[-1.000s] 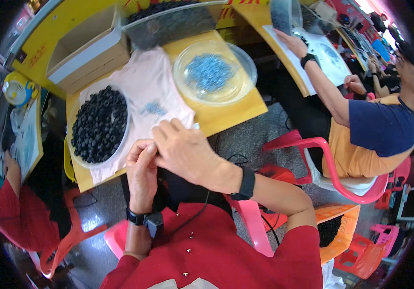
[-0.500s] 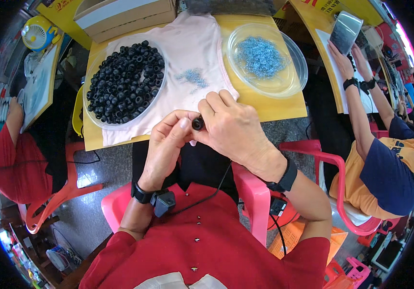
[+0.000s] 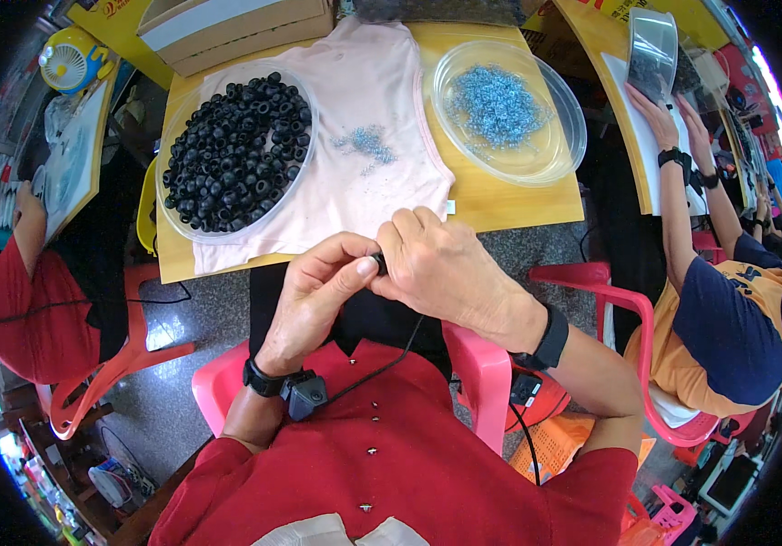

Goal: Assembling small black plastic components with tiny silver pins or beads by hand at a workbench.

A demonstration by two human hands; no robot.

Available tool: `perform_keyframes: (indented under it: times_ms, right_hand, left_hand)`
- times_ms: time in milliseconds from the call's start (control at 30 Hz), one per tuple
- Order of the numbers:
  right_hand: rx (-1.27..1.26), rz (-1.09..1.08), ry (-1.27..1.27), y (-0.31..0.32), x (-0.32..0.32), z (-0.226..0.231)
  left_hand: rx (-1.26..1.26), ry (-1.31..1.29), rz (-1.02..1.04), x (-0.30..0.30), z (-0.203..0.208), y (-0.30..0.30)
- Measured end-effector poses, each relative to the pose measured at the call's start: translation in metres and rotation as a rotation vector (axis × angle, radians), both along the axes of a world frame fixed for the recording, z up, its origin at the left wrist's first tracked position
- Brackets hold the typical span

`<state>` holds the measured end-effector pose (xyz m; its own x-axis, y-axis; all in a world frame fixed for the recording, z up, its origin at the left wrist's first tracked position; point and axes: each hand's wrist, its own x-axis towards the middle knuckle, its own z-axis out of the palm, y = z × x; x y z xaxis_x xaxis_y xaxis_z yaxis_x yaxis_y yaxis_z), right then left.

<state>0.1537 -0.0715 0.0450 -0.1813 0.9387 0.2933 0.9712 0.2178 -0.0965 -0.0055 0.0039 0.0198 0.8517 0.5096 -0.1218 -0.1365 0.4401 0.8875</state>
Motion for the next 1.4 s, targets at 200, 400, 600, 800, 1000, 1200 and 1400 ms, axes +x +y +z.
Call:
perform_keyframes:
  times_ms: [200,400,600,800,1000,1200,1400]
  right_hand:
    - [-0.081,-0.010,-0.022,-0.016,-0.011,-0.022]
    - [-0.074,-0.059,0.058,-0.005,-0.011,-0.004]
    - [-0.034,-0.202,0.275,0.044,0.022,0.060]
    - [0.116,-0.421,0.364,0.136,0.117,0.112]
    - [0.227,-0.627,0.293,0.209,0.177,0.109]
    - [0.362,-0.553,0.093,0.203,0.220,0.085]
    - [-0.113,-0.286,0.422,0.120,0.080,0.061]
  left_hand:
    - [-0.059,0.026,-0.003,-0.006,-0.025,-0.014]
    - [-0.060,0.012,0.054,-0.002,-0.015,-0.006]
    - [-0.027,-0.097,0.168,-0.004,0.006,0.027]
    - [0.250,0.033,0.515,-0.033,0.030,0.067]
    - [0.718,0.393,0.731,-0.060,0.033,0.102]
    - [1.232,0.481,0.500,-0.044,0.032,0.113]
    - [1.451,0.530,0.339,-0.016,0.017,0.109]
